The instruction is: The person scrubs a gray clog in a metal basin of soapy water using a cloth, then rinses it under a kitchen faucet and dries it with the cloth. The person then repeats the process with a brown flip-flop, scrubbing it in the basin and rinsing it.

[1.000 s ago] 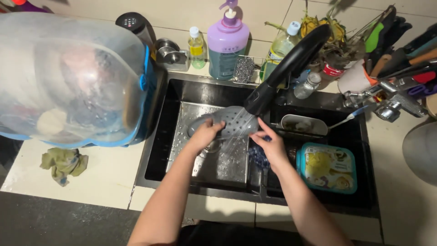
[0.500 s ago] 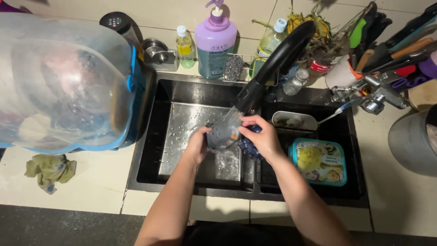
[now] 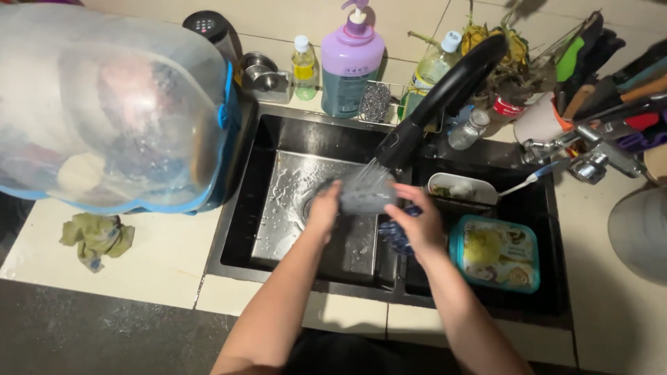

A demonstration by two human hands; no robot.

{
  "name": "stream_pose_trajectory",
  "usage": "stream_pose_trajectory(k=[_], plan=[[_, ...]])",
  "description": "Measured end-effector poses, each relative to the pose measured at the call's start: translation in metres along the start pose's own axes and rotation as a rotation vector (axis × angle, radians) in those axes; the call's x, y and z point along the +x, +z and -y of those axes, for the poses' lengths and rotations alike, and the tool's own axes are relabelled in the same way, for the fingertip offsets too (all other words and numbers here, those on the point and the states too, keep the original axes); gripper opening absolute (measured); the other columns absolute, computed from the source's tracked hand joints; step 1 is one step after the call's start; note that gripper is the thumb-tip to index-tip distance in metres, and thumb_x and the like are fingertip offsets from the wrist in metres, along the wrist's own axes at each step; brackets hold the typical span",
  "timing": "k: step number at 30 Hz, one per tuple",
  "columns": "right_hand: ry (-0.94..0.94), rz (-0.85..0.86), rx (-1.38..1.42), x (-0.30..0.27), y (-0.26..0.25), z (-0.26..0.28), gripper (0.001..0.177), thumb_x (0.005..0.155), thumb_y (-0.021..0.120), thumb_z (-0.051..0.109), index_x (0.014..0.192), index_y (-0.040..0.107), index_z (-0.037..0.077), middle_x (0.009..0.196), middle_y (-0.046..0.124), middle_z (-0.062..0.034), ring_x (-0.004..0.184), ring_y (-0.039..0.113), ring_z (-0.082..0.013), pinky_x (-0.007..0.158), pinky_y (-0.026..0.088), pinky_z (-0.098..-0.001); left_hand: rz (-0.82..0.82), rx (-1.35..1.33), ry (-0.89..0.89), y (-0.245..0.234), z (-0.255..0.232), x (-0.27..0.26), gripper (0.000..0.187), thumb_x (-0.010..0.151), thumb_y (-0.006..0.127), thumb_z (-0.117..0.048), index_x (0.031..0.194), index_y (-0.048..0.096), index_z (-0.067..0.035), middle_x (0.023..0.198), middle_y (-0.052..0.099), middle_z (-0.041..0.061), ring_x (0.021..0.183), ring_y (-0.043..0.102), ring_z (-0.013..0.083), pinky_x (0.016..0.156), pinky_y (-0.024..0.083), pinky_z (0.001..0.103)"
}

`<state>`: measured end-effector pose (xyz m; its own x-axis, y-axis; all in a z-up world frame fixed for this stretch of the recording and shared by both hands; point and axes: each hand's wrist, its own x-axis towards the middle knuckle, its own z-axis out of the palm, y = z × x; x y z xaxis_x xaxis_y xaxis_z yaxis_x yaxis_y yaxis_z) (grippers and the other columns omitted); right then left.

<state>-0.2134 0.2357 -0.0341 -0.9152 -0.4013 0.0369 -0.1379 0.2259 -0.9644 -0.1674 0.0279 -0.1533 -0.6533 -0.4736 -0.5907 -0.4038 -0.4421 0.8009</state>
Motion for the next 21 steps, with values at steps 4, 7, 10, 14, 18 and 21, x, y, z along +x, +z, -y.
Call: stream_pose_trajectory(k=[4,7,10,14,18,21], plan=[[0.109,0.264,0.218,0.014,0.017,-0.002,0.031,0.095,0.066,0.015,0.125,0.07,0.009,0.107,0.077,-0.0088,0.091,0.066,-0.0184,0.082,0.055,-0.0323,0.026,-0.468,-0.037,-0.043,-0.004,-0.02,0.05,0.1,0.054,-0.048,0.128,0.066,-0.008,0.124,0.072,0.012,0.11,0.068,0.0284,0.089,0.053,0.043],[0.142,0.191,0.146,0.041,0.036,-0.045,0.023,0.104,0.068,0.013,0.122,0.074,0.001,0.1,0.068,-0.016,0.091,0.061,-0.0197,0.082,0.049,-0.0307,-0.002,-0.544,-0.102,-0.071,-0.011,-0.039,0.046,0.101,0.05,-0.051,0.126,0.064,-0.015,0.121,0.071,0.007,0.106,0.065,0.0236,0.083,0.048,0.043],[0.035,0.162,0.239,0.069,0.053,-0.082,0.018,0.103,0.06,0.01,0.115,0.066,-0.001,0.118,0.074,-0.0065,0.108,0.065,-0.0141,0.094,0.049,-0.0259,0.054,-0.674,-0.061,-0.092,-0.023,-0.065,0.044,0.101,0.044,-0.049,0.126,0.062,-0.018,0.121,0.072,0.006,0.109,0.067,0.0244,0.086,0.05,0.045],[0.288,0.299,0.266,0.079,0.065,-0.077,0.029,0.107,0.05,0.017,0.128,0.066,0.006,0.106,0.067,-0.0111,0.097,0.064,-0.0193,0.087,0.053,-0.0324,0.094,-0.839,-0.052,-0.116,-0.033,-0.095,0.046,0.103,0.038,-0.044,0.127,0.061,-0.013,0.122,0.073,0.01,0.113,0.069,0.0284,0.092,0.053,0.051],[0.391,0.391,0.273,0.076,0.078,-0.059,0.031,0.106,0.048,0.021,0.131,0.061,0.009,0.117,0.074,-0.0134,0.107,0.068,-0.0208,0.095,0.053,-0.0331,0.131,-0.879,-0.019,-0.133,-0.039,-0.115,0.048,0.103,0.032,-0.041,0.128,0.06,-0.011,0.123,0.072,0.012,0.115,0.067,0.0304,0.095,0.051,0.055],[0.423,0.346,0.345,0.083,0.086,-0.068,0.029,0.105,0.049,0.018,0.127,0.063,0.006,0.115,0.074,-0.0126,0.106,0.07,-0.023,0.092,0.057,-0.0363,0.105,-0.917,-0.032,-0.147,-0.044,-0.123,0.045,0.105,0.034,-0.041,0.13,0.059,-0.012,0.126,0.071,0.009,0.119,0.066,0.0297,0.097,0.048,0.058]])
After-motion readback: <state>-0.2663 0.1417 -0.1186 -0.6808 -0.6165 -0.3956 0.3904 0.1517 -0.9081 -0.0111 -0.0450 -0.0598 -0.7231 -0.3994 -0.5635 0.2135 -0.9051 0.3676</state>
